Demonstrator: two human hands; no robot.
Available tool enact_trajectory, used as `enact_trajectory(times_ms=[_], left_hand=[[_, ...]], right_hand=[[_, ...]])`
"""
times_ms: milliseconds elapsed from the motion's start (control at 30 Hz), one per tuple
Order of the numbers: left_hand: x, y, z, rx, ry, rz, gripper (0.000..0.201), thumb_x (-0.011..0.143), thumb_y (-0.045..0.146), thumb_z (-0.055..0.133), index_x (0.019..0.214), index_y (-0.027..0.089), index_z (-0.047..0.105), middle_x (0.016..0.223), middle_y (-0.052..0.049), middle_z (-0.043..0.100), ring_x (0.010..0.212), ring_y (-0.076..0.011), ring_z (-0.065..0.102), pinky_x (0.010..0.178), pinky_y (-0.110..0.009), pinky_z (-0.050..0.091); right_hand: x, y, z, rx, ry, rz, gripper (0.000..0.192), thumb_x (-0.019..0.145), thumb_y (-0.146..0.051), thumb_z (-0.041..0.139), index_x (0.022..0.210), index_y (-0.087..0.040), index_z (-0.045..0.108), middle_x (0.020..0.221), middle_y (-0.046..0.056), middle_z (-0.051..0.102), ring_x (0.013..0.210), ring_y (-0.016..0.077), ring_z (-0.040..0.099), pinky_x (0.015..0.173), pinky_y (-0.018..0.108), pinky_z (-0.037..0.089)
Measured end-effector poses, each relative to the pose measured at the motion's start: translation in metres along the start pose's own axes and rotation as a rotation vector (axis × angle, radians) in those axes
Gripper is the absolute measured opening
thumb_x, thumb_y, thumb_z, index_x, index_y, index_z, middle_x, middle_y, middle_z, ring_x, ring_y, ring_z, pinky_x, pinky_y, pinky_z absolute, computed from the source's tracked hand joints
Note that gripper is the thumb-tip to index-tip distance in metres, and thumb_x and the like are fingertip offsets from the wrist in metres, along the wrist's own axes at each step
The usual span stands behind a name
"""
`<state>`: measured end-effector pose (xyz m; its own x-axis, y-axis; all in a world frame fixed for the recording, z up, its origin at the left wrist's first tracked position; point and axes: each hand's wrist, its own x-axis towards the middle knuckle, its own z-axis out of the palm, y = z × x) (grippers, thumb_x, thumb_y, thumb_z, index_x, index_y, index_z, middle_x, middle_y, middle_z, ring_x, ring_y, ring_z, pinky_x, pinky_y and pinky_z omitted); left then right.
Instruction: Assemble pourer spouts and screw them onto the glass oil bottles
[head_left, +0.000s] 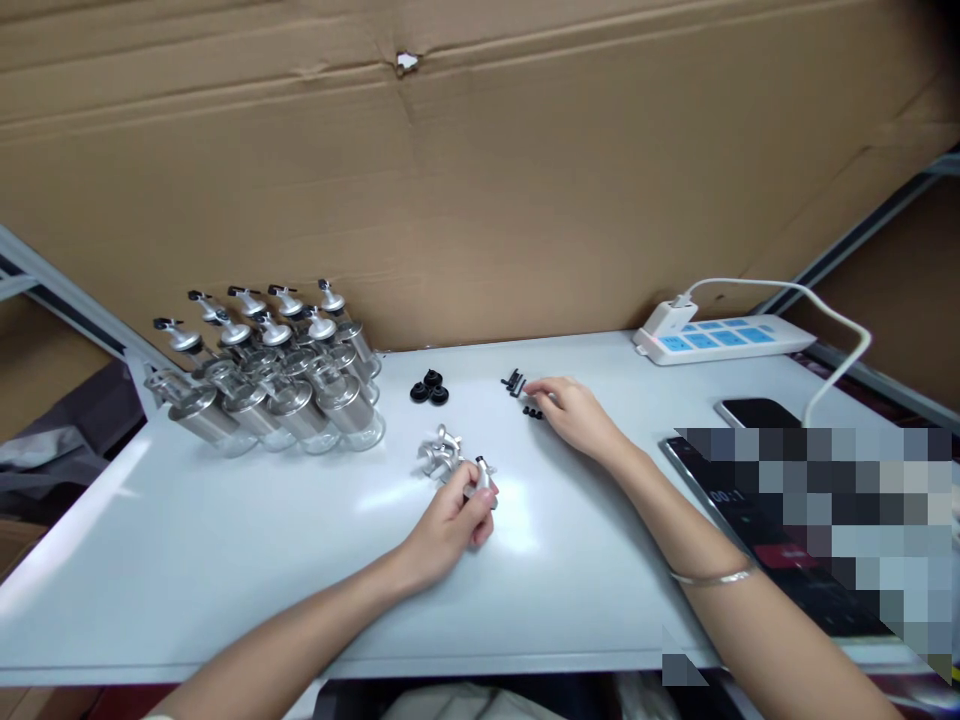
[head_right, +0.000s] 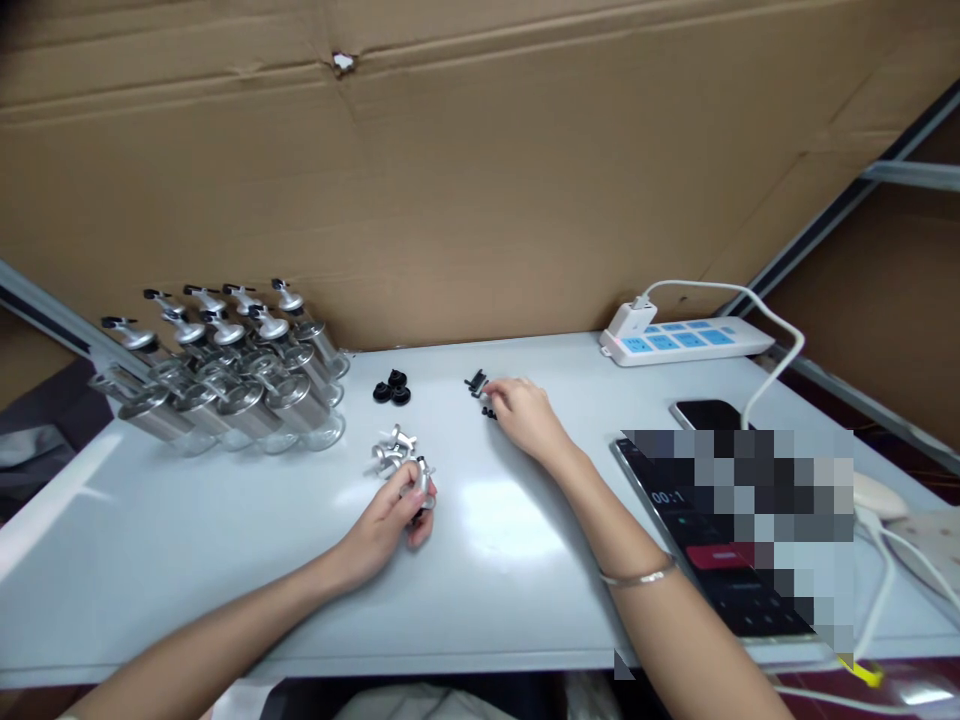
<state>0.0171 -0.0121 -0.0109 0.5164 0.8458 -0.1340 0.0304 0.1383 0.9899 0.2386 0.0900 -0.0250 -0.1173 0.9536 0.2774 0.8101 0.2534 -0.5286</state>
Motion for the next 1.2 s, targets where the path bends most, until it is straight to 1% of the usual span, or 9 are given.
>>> enact_trajectory(times_ms=[167, 400, 533, 633, 700, 767, 867, 1067, 1200], left_hand=[[-0.002, 0.003, 0.001, -0.036, 0.015, -0.009, 0.040, 0.086, 0.060, 0.042, 0.086, 0.020, 0.037, 0.054, 0.007, 0.042, 0.051, -0.0099, 0.037, 0.059, -0.026, 0.029], [-0.001, 0.000, 0.001, -0.073, 0.013, 0.001, 0.039, 0.085, 0.058, 0.047, 0.090, 0.020, 0.037, 0.055, 0.007, 0.044, 0.051, -0.0108, 0.040, 0.061, -0.026, 0.032], [0.000, 0.003, 0.003, -0.137, 0.007, 0.022, 0.043, 0.078, 0.056, 0.062, 0.085, 0.020, 0.039, 0.072, 0.004, 0.049, 0.056, -0.0084, 0.045, 0.063, -0.026, 0.037], [0.001, 0.005, 0.003, -0.176, 0.041, 0.037, 0.045, 0.074, 0.054, 0.067, 0.083, 0.019, 0.041, 0.081, 0.002, 0.049, 0.059, -0.0082, 0.050, 0.064, -0.026, 0.041], [0.001, 0.005, 0.003, -0.174, 0.050, 0.040, 0.044, 0.075, 0.054, 0.066, 0.085, 0.019, 0.043, 0.076, 0.002, 0.049, 0.061, -0.0100, 0.052, 0.064, -0.026, 0.042], [0.002, 0.005, 0.002, -0.169, 0.046, 0.036, 0.044, 0.076, 0.055, 0.066, 0.086, 0.018, 0.043, 0.073, 0.002, 0.051, 0.061, -0.0113, 0.053, 0.064, -0.027, 0.043], [0.002, 0.003, 0.001, -0.149, 0.035, 0.039, 0.045, 0.076, 0.057, 0.064, 0.084, 0.018, 0.043, 0.075, 0.000, 0.055, 0.061, -0.0120, 0.055, 0.065, -0.027, 0.043], [0.000, 0.001, -0.001, -0.098, 0.009, 0.044, 0.043, 0.076, 0.057, 0.062, 0.084, 0.018, 0.044, 0.067, 0.002, 0.053, 0.061, -0.0132, 0.051, 0.068, -0.028, 0.039], [-0.002, -0.001, -0.002, -0.097, 0.001, 0.064, 0.043, 0.078, 0.057, 0.059, 0.086, 0.019, 0.040, 0.064, 0.004, 0.052, 0.060, -0.0125, 0.047, 0.068, -0.028, 0.035]], right_hand=[[-0.008, -0.004, 0.001, -0.024, -0.071, -0.111, 0.030, 0.090, -0.022, 0.041, 0.092, -0.019, 0.071, 0.106, 0.011, 0.071, 0.103, 0.0263, 0.057, 0.090, 0.045, 0.042], [-0.012, -0.005, 0.006, -0.051, -0.110, -0.129, 0.030, 0.092, -0.034, 0.045, 0.101, -0.019, 0.070, 0.117, 0.014, 0.066, 0.110, 0.0299, 0.053, 0.087, 0.050, 0.042], [-0.012, -0.009, 0.001, -0.045, -0.114, -0.118, 0.031, 0.092, -0.032, 0.045, 0.104, -0.017, 0.069, 0.118, 0.016, 0.065, 0.113, 0.0313, 0.052, 0.091, 0.053, 0.041], [-0.015, -0.024, -0.011, 0.137, -0.125, -0.123, 0.030, 0.090, -0.031, 0.048, 0.105, -0.016, 0.069, 0.117, 0.015, 0.065, 0.112, 0.0288, 0.054, 0.093, 0.049, 0.042], [-0.019, -0.038, -0.020, 0.384, -0.262, -0.120, 0.030, 0.090, -0.035, 0.051, 0.107, -0.020, 0.069, 0.114, 0.011, 0.066, 0.102, 0.0237, 0.061, 0.083, 0.041, 0.048], [-0.025, -0.051, -0.026, 0.545, -0.416, -0.134, 0.029, 0.090, -0.036, 0.052, 0.108, -0.021, 0.069, 0.108, 0.009, 0.069, 0.096, 0.0207, 0.064, 0.080, 0.037, 0.050], [-0.031, -0.062, -0.027, 0.653, -0.524, -0.169, 0.027, 0.090, -0.033, 0.052, 0.107, -0.020, 0.069, 0.102, 0.007, 0.071, 0.091, 0.0181, 0.065, 0.078, 0.034, 0.050], [-0.033, -0.066, -0.024, 0.787, -0.581, -0.168, 0.019, 0.088, -0.032, 0.055, 0.088, -0.017, 0.067, 0.080, 0.003, 0.069, 0.074, 0.0143, 0.062, 0.072, 0.029, 0.048], [-0.032, -0.065, -0.027, 0.810, -0.643, -0.168, 0.019, 0.087, -0.035, 0.057, 0.084, -0.017, 0.062, 0.077, 0.001, 0.064, 0.071, 0.0126, 0.057, 0.069, 0.027, 0.045]])
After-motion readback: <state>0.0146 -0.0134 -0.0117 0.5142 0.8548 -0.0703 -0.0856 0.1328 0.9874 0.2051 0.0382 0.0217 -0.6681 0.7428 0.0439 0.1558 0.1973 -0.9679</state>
